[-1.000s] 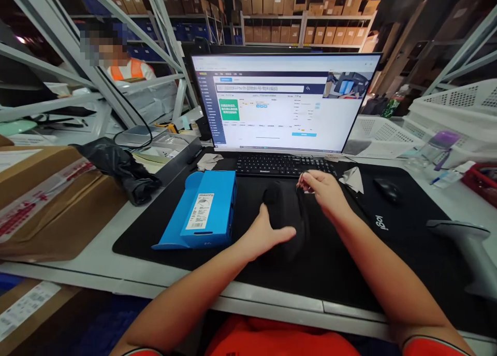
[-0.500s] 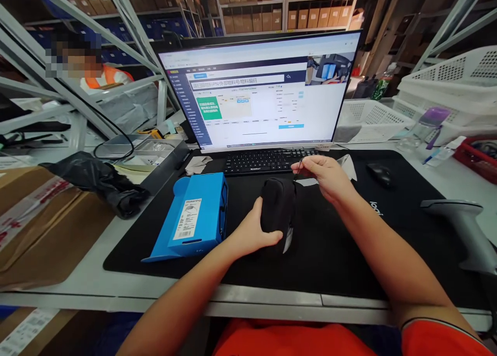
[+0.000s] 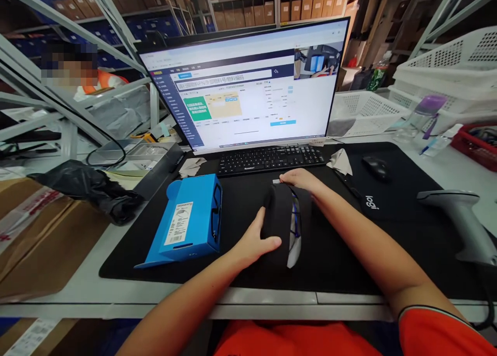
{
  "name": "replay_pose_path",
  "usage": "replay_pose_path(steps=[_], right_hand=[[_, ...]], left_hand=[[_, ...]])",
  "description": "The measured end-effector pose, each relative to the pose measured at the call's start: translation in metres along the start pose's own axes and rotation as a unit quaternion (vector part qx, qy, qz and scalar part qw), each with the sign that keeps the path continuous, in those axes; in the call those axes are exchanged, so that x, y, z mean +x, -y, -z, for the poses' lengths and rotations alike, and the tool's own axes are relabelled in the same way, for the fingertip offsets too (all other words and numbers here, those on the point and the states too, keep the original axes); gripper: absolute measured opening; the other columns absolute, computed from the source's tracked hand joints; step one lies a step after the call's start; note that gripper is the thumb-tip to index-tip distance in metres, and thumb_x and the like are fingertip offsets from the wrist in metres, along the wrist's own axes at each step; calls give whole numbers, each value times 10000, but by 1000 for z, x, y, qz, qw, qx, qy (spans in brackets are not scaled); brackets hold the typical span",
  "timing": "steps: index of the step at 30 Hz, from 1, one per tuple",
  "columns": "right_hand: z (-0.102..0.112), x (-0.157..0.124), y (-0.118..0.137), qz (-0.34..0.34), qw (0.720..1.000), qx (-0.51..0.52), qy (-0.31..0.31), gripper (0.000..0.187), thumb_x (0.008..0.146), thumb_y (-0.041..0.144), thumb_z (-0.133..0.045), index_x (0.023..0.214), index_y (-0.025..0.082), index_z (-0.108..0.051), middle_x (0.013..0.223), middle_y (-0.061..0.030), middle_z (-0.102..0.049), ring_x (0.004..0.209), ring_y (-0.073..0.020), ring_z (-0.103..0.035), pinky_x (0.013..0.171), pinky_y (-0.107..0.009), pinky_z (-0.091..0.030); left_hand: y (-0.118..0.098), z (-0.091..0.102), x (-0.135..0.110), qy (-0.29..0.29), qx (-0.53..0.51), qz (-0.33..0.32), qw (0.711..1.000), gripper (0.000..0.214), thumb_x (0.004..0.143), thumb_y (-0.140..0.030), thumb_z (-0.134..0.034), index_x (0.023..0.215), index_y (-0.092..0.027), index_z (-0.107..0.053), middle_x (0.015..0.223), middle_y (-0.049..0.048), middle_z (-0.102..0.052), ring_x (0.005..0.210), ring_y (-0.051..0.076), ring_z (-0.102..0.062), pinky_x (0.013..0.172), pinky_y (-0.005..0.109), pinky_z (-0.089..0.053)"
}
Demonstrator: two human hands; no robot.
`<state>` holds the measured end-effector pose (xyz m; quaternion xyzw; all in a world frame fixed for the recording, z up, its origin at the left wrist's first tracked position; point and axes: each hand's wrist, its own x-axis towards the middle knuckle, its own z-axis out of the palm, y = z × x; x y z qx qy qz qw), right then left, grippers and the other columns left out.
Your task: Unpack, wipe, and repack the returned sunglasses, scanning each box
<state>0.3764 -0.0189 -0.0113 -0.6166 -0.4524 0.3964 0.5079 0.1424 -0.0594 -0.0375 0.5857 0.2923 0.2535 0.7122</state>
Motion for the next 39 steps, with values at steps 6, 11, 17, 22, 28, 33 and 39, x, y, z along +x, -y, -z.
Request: replay_pose_path(steps=[6,11,17,22,28,33,39], right_hand=[[9,-50,44,129,991,21,-42,195,867,349,-635,973,192,-681,876,-41,-722,711,-158,-691,580,-260,-530],[-27,-98,51,212,951,-82,211,431,938,185,-508,1357,247,-590,1394,-89,-645,1301,-229,-604,1079,-445,-512],[-38,-73,27,221,932,-242,155,503,972,194,-438,1475,188,-436,1577,-154,-441,1488,-259,-372,1213,-529,-321],[-30,-47,10,193,943,-270,33,358,908,329,-619,1215,152,-562,1224,-158,-617,1169,-278,-580,1043,-474,-467],[-21,-41,8,212,917,-326,93,559,755,515,-795,1150,148,-649,1170,-141,-645,1258,-351,-455,1071,-480,-414],[-17,-49,15,217,900,-348,147,617,683,542,-848,1150,173,-684,1224,-139,-614,1291,-370,-401,1094,-507,-381],[-22,-43,7,211,907,-347,111,690,610,476,-902,1147,114,-664,1200,-155,-591,1255,-354,-415,1075,-482,-405]], left_hand=[[15,6,12,-157,-121,-39,979,718,746,-449,-777,1385,-242,-523,1425,85,-610,1363,322,-520,1132,419,-419],[19,16,23,-234,-196,-73,949,491,808,-402,-702,1262,-238,-610,1233,43,-718,1276,265,-597,1100,368,-455],[10,18,22,-209,-236,-67,947,610,758,-264,-708,1346,-251,-547,1277,40,-702,1282,269,-592,1121,407,-440],[20,15,22,-101,-291,-35,951,898,599,-125,-738,1438,-275,-457,1380,64,-652,1344,317,-547,1183,505,-362],[48,23,27,42,-291,-35,955,955,582,-102,-769,1469,-266,-456,1444,100,-604,1427,382,-458,1232,574,-245],[46,26,29,46,-248,-40,967,866,584,-113,-837,1397,-216,-556,1377,127,-653,1397,397,-491,1223,579,-269],[33,24,25,25,-232,-48,971,801,608,-126,-844,1359,-219,-581,1373,125,-657,1363,389,-530,1195,584,-322]])
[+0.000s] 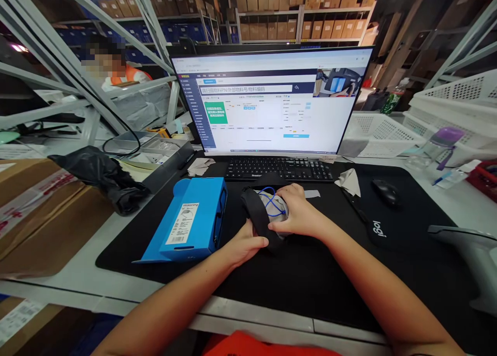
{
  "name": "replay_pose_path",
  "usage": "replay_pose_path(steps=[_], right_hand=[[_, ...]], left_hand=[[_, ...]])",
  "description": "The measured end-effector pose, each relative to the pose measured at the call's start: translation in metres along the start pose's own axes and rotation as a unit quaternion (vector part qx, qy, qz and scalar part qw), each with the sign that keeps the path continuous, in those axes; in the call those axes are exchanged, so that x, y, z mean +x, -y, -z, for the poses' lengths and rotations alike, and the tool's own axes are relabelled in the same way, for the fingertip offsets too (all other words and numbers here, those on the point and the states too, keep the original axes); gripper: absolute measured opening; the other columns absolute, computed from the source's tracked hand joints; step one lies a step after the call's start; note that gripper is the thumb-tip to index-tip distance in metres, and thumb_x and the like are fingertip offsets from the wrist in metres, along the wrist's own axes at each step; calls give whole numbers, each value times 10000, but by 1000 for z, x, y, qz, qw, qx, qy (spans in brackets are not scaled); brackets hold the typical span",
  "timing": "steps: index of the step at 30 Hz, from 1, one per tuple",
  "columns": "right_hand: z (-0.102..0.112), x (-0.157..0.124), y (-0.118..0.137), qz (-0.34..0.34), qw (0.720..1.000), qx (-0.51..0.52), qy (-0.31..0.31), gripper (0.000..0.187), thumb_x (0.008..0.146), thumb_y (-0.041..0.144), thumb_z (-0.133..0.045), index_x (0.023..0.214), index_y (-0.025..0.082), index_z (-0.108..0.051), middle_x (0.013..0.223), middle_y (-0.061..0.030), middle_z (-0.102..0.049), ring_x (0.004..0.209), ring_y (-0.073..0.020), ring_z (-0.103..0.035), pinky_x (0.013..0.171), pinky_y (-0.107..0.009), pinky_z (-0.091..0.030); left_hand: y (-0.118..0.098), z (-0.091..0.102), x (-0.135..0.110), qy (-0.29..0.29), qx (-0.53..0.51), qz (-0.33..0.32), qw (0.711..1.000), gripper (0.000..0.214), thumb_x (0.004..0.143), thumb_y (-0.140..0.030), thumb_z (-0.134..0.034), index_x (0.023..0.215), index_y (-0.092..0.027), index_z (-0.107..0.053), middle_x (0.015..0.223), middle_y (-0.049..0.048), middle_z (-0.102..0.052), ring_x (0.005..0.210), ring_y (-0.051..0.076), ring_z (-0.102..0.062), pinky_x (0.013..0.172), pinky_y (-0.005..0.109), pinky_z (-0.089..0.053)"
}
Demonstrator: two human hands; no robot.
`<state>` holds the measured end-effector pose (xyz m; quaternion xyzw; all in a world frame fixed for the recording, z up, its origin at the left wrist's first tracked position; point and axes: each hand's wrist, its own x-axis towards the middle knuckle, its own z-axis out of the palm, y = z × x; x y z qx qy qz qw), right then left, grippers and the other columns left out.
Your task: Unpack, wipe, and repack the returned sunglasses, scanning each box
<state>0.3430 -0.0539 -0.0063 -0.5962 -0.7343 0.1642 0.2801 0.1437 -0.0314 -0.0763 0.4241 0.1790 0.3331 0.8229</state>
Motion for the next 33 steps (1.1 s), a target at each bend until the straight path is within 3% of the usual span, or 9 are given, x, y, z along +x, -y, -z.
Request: replay_pose_path(steps=[4,9,12,15,19,22,27,33], right_hand=[[-1,4,-10,-2,1000,5,20,626,703,541,-839,1176,154,-703,1256,-152,-567,1274,-349,-410,1104,-498,-378],[2,2,-14,-13,998,-29,53,855,560,612,-887,1234,136,-662,1335,-174,-454,1317,-379,-346,1108,-500,-382],[1,0,-11,-21,998,-29,57,889,501,583,-906,1198,107,-630,1327,-183,-428,1325,-386,-322,1117,-490,-373],[1,0,-4,-57,998,-13,28,767,502,488,-901,1113,137,-597,1269,-158,-453,1300,-369,-353,1098,-475,-386],[4,1,5,-112,994,1,-1,499,610,355,-794,1013,192,-549,1135,-102,-510,1192,-323,-452,1018,-439,-440],[6,0,9,-109,994,-12,8,412,629,298,-748,984,190,-568,1164,-114,-519,1213,-325,-455,1032,-428,-429],[1,-3,9,-80,996,-28,37,358,631,357,-762,909,163,-646,1350,-171,-448,1367,-374,-331,1105,-442,-383],[5,4,9,-110,993,-27,-20,261,651,278,-721,879,175,-645,1179,-156,-574,1207,-354,-482,1007,-436,-450]], left_hand=[[-3,-1,-3,0,1,10,1000,891,599,-100,-826,1422,-254,-521,1415,111,-629,1378,382,-516,1194,577,-328],[-5,-2,-5,38,41,17,998,877,640,-168,-847,1443,-219,-501,1403,142,-629,1397,392,-493,1193,580,-326],[-4,-2,-5,56,70,24,996,841,649,-203,-872,1415,-196,-525,1390,157,-633,1411,394,-475,1200,575,-321],[-4,-4,-4,12,41,6,999,849,625,-200,-892,1393,-223,-529,1393,136,-633,1398,383,-493,1196,557,-343],[-4,-10,1,-47,-8,-23,999,936,565,-153,-909,1397,-278,-500,1456,96,-587,1409,358,-486,1193,511,-374],[-4,-13,3,-44,-12,-25,999,982,558,-152,-913,1421,-285,-463,1476,95,-568,1418,352,-475,1200,507,-368],[-3,-14,0,-28,5,-19,999,961,574,-155,-910,1418,-252,-460,1488,123,-551,1443,362,-438,1217,519,-332],[-3,-16,1,-49,-3,-29,998,886,565,-89,-859,1356,-274,-507,1456,89,-584,1455,348,-424,1236,514,-294]])
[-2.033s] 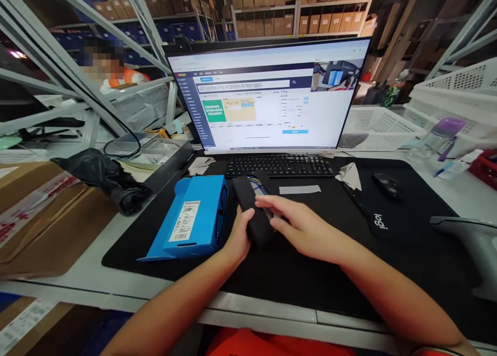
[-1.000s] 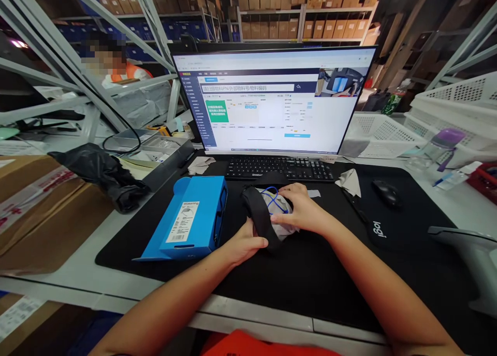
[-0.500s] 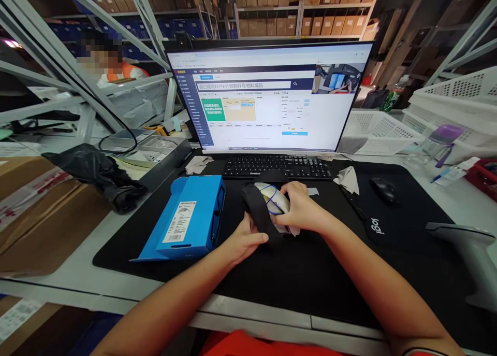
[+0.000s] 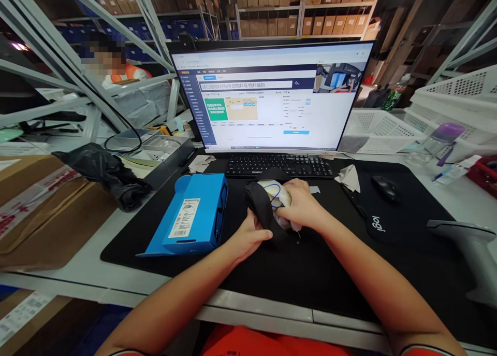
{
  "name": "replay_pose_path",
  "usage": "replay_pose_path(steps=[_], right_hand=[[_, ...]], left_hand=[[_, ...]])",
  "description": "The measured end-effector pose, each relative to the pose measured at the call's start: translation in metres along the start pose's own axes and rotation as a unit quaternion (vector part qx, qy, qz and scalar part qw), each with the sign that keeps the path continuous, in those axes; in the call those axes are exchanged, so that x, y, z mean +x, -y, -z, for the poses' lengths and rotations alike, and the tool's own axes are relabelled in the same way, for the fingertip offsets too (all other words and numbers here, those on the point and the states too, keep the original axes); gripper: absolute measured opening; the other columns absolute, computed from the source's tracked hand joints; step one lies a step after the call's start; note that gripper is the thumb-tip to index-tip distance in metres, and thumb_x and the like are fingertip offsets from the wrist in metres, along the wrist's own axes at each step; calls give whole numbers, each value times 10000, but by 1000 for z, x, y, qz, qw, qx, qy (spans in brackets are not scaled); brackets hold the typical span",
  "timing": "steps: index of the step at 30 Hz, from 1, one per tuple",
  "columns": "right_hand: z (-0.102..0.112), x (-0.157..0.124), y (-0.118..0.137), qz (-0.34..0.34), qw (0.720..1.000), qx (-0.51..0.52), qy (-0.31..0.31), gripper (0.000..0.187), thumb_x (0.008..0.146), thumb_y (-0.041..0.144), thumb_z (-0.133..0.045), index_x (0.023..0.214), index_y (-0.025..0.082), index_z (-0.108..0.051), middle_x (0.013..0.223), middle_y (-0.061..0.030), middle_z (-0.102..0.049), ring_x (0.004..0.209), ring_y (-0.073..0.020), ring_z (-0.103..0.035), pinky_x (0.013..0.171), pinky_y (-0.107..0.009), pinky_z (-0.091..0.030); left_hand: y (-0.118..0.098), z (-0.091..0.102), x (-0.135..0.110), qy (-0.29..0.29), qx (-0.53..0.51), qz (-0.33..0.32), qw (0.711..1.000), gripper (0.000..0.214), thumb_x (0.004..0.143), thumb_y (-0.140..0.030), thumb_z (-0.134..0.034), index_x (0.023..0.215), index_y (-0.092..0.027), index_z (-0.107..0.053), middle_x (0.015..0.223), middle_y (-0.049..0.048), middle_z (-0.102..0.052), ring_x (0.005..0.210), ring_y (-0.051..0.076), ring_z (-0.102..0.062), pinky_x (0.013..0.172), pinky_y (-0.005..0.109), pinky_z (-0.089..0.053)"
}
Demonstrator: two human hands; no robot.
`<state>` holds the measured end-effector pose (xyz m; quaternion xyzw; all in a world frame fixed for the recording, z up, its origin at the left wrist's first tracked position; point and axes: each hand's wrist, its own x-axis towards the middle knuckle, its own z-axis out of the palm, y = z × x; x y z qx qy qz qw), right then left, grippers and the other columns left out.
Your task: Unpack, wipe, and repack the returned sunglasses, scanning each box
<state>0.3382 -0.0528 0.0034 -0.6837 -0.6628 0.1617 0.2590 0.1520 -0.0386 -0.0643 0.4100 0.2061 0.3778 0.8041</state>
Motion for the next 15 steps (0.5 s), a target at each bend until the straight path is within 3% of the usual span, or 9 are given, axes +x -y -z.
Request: replay_pose_path(steps=[4,7,12,15], right_hand=[[17,2,-4,-25,1000,4,-1,351,671,165,-650,1020,171,-609,1056,-116,-644,1015,-289,-597,868,-371,-486],[21,0,-6,-35,999,34,4,429,718,222,-661,1137,198,-570,1071,-83,-653,965,-255,-617,803,-340,-489],[10,1,-7,-26,998,57,11,408,683,240,-711,1073,204,-594,1089,-96,-625,1129,-296,-558,898,-374,-467],[9,7,-13,-33,997,74,14,400,670,177,-672,1058,208,-582,1049,-72,-660,1059,-276,-602,844,-357,-481]], left_hand=[[-1,-2,4,-45,-23,-5,999,807,514,-27,-775,1249,-286,-566,1419,49,-612,1451,333,-427,1229,494,-315],[-3,-5,5,-64,-31,1,997,791,507,-22,-735,1236,-279,-564,1362,42,-646,1427,324,-459,1218,503,-330],[-8,-9,3,-74,-37,8,997,767,511,-30,-720,1228,-242,-554,1271,57,-688,1392,327,-493,1213,526,-320],[-9,-9,4,-74,-43,8,996,784,504,-29,-718,1239,-242,-549,1276,60,-686,1400,330,-483,1215,528,-310]])
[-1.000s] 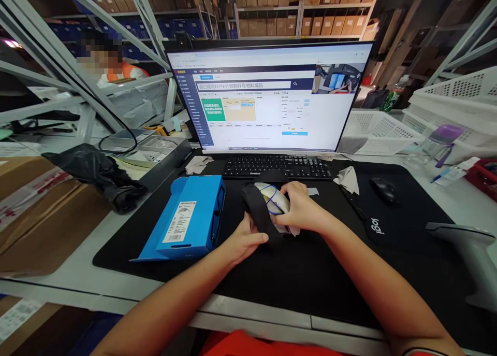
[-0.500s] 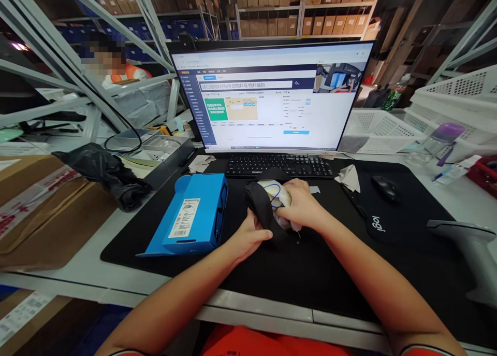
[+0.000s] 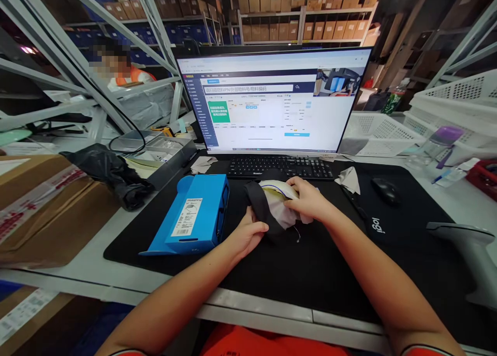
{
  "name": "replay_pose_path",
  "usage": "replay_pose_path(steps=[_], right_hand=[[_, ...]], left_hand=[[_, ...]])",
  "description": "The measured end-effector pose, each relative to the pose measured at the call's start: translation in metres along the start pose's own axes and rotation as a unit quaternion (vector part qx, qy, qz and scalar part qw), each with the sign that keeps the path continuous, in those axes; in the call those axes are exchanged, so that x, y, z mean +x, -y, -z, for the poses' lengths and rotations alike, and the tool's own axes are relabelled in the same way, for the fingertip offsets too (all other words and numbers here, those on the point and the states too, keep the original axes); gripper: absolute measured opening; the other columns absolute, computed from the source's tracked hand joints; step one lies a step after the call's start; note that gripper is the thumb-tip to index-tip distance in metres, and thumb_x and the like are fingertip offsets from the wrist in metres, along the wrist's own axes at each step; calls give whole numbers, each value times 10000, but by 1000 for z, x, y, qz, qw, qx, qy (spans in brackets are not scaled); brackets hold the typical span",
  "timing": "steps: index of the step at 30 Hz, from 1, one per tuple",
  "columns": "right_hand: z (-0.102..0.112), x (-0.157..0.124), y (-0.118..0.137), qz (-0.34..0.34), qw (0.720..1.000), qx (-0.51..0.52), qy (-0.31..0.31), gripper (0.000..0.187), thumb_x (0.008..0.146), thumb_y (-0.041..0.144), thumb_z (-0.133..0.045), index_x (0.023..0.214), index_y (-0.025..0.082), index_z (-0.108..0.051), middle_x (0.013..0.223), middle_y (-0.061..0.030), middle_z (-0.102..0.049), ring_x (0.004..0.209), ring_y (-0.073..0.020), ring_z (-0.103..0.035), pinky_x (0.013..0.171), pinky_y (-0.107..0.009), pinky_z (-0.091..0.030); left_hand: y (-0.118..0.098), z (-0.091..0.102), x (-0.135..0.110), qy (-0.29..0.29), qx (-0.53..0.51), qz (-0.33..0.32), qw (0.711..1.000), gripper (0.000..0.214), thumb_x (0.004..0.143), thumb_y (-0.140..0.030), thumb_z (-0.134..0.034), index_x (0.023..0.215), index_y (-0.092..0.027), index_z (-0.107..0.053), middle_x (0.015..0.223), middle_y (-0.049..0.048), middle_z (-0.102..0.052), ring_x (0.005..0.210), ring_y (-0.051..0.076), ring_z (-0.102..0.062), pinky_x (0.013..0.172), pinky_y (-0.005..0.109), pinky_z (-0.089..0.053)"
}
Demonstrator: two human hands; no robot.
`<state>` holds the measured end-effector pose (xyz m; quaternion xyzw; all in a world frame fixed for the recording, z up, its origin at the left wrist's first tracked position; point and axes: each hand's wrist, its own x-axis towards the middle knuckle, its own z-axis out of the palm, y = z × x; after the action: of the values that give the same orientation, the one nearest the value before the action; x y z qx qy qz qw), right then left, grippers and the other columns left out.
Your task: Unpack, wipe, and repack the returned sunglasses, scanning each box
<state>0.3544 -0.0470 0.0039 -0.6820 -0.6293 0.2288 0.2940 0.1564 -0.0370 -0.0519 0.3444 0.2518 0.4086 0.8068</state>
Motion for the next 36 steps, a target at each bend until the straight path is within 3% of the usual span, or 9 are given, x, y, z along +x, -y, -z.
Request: replay_pose_path(steps=[4,8,14,18,23,27,30,33,36], right_hand=[[5,7,-9,-5,999,27,19,400,666,120,-612,1049,216,-548,948,-21,-712,880,-217,-665,719,-299,-493],[4,8,-11,4,999,24,23,414,676,112,-599,1069,223,-532,939,-3,-719,853,-197,-675,699,-279,-499],[-7,-6,6,42,997,-60,-25,449,666,92,-644,1093,202,-558,1029,-97,-636,1143,-314,-558,888,-372,-474],[-10,-24,24,44,986,-152,-47,442,697,31,-582,1105,195,-545,1009,-150,-621,1082,-345,-577,795,-375,-476],[21,-39,33,25,986,-149,-75,400,762,127,-613,1143,214,-527,1028,-125,-674,902,-310,-640,708,-361,-461],[69,-32,5,-36,997,11,-68,432,758,234,-619,1183,256,-544,891,-48,-669,705,-230,-623,562,-303,-450],[89,-16,-30,-46,994,88,-54,504,713,203,-592,1212,256,-557,905,-28,-666,732,-207,-635,552,-273,-473],[83,2,-61,-89,994,63,33,476,689,197,-598,1161,249,-612,879,-3,-693,721,-187,-654,572,-258,-501],[65,16,-77,-108,989,13,102,313,640,176,-654,944,233,-699,749,18,-696,595,-165,-625,517,-246,-477]], left_hand=[[0,1,2,-7,-7,5,1000,759,511,-30,-710,1225,-236,-555,1257,67,-696,1396,335,-487,1210,539,-312],[0,2,4,-3,-17,3,1000,765,525,-34,-710,1244,-238,-548,1278,70,-688,1395,334,-490,1211,547,-307],[3,1,1,11,0,-11,1000,757,540,-39,-724,1242,-258,-545,1294,56,-680,1386,320,-501,1215,524,-311],[5,-1,-2,-8,2,-20,1000,756,498,-3,-756,1188,-252,-571,1258,46,-698,1355,325,-531,1202,501,-349],[3,-1,-1,-81,-30,-10,996,663,522,-49,-778,1138,-230,-614,1105,35,-746,1259,317,-606,1161,501,-412],[1,4,4,-116,-50,-11,992,568,604,-130,-747,1153,-226,-641,1032,40,-764,1191,306,-650,1106,481,-475],[0,6,6,-133,-63,-14,989,535,619,-139,-731,1144,-216,-661,1014,43,-771,1160,296,-668,1063,452,-517],[-3,5,5,-141,-74,-16,987,520,649,-145,-713,1163,-214,-666,1029,44,-774,1135,271,-682,1037,416,-538],[-7,3,3,-138,-84,-13,987,539,668,-144,-702,1200,-217,-658,1061,45,-774,1133,262,-688,1048,411,-535]])
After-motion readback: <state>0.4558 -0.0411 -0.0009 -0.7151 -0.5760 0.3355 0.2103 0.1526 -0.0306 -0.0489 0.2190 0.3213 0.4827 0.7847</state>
